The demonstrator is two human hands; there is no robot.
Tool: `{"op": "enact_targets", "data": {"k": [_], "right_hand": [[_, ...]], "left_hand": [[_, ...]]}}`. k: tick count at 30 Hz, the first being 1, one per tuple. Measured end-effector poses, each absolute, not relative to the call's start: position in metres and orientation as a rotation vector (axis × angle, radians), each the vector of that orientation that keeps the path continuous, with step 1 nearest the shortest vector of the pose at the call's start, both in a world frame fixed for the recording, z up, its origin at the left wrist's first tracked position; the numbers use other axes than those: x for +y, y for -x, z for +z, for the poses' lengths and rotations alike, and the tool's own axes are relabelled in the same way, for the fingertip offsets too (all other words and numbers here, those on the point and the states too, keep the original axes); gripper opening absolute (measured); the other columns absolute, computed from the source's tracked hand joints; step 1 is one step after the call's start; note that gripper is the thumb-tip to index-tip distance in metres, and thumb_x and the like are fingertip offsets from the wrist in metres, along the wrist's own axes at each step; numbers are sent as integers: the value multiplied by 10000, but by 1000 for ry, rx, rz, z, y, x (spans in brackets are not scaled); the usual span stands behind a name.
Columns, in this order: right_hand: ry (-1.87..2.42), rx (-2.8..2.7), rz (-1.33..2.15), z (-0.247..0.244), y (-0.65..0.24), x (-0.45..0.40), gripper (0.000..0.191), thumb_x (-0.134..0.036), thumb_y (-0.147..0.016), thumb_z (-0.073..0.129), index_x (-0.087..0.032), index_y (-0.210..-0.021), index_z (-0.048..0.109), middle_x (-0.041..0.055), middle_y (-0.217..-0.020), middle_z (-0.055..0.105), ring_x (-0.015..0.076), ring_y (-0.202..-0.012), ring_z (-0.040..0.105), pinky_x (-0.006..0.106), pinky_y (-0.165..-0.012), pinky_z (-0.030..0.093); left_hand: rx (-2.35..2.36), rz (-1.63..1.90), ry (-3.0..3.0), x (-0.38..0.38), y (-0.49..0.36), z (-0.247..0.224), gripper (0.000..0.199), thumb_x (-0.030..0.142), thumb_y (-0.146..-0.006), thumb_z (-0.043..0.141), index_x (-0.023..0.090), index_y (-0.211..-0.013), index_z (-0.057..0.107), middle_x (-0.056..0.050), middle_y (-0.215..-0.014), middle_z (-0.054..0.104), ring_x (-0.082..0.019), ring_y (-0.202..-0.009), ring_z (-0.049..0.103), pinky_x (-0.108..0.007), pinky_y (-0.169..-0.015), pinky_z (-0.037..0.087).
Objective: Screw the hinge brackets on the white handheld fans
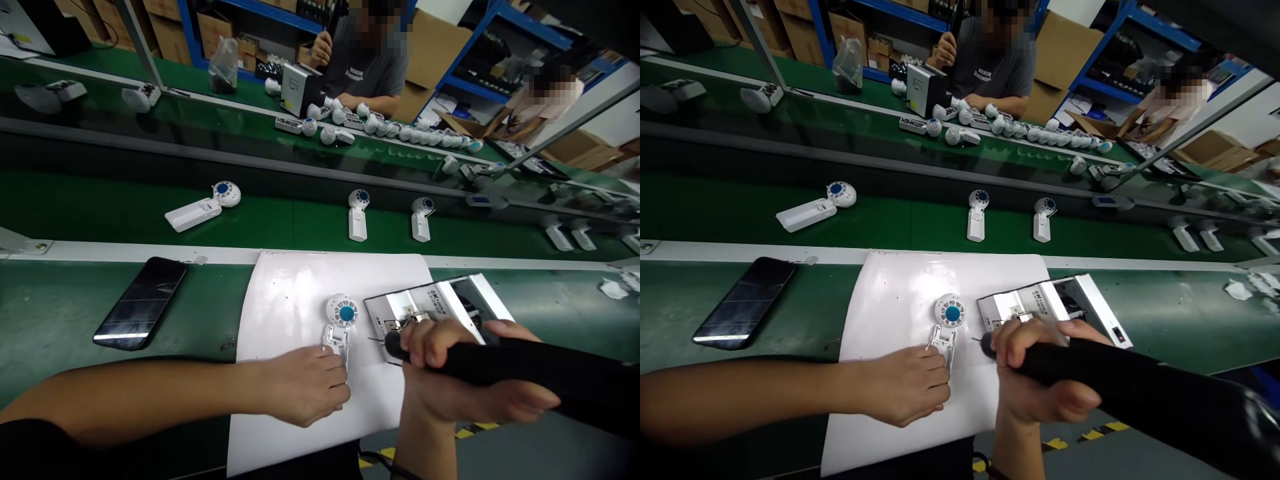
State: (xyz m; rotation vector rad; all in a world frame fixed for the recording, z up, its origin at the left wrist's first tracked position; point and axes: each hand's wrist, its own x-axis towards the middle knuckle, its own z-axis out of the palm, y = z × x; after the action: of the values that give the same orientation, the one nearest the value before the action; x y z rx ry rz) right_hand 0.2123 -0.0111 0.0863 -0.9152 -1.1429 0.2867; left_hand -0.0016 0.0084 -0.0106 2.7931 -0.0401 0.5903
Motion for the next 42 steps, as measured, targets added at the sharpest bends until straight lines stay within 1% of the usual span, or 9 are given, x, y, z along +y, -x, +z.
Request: {"op": "enact_targets", "data": {"k": [4, 9, 13, 18, 22, 26, 35, 40, 42], "right_hand": [[816, -1071, 461, 75, -183, -8, 500, -760, -1017, 573, -309, -1233, 594, -121, -586, 565, 125, -374, 433, 288, -403, 463], [830, -1028, 512, 62, -173, 0, 471, -736, -993, 651, -314, -1191, 585, -120, -589, 565, 125, -381, 444, 283, -420, 471], [843, -998, 547, 58, -176, 4, 430, -711, -995, 648, -315, -1139, 558, -121, -575, 538, 120, -380, 415, 274, -420, 456], [860, -978, 549, 58, -176, 5, 418, -709, -1008, 611, -319, -1141, 543, -122, -568, 519, 121, -379, 403, 281, -427, 450], [863, -993, 537, 62, -177, 2, 471, -746, -994, 616, -313, -1169, 561, -119, -569, 540, 127, -372, 414, 297, -426, 461], [840, -1018, 504, 66, -180, -1, 472, -752, -992, 619, -323, -1185, 578, -117, -574, 578, 126, -372, 427, 290, -432, 475], [867, -1014, 582, 47, -173, 11, 387, -660, -987, 645, -316, -1125, 536, -131, -562, 500, 114, -376, 405, 256, -424, 441], [853, -1009, 620, 44, -169, 12, 404, -650, -944, 700, -301, -1091, 561, -123, -551, 494, 111, -376, 404, 246, -415, 416], [845, -996, 625, 44, -168, 11, 406, -633, -926, 733, -291, -1079, 579, -114, -550, 510, 113, -381, 417, 249, -418, 416]], "left_hand": [[-49, 618, -2776, 9, 1, -12, 200, 327, -1124, 632, 162, -1016, 662, -71, -983, 691, -239, -949, 627, -392, -923, 462], [-47, 625, -2795, 9, 0, -13, 222, 347, -1140, 606, 179, -1008, 666, -77, -988, 713, -240, -950, 637, -392, -921, 481], [-35, 639, -2795, 9, -1, -12, 227, 351, -1137, 610, 174, -1007, 665, -72, -984, 708, -237, -933, 636, -392, -907, 479], [-39, 643, -2788, 9, -2, -11, 220, 340, -1130, 622, 169, -997, 663, -70, -975, 703, -232, -920, 637, -389, -900, 468], [-43, 622, -2799, 9, 0, -12, 217, 335, -1136, 610, 169, -1008, 666, -76, -993, 710, -233, -936, 645, -392, -911, 470], [-47, 631, -2799, 9, 0, -12, 224, 337, -1144, 600, 168, -1012, 666, -77, -994, 710, -235, -933, 640, -398, -905, 476], [-24, 643, -2815, 7, -2, -10, 230, 366, -1125, 638, 180, -995, 673, -80, -983, 708, -240, -918, 630, -395, -877, 466], [8, 666, -2840, 5, -1, -12, 227, 362, -1110, 623, 174, -996, 681, -81, -985, 694, -237, -919, 631, -391, -895, 467], [22, 664, -2858, 3, -3, -15, 266, 401, -1096, 630, 168, -979, 684, -86, -975, 688, -248, -928, 636, -398, -920, 482]]}}
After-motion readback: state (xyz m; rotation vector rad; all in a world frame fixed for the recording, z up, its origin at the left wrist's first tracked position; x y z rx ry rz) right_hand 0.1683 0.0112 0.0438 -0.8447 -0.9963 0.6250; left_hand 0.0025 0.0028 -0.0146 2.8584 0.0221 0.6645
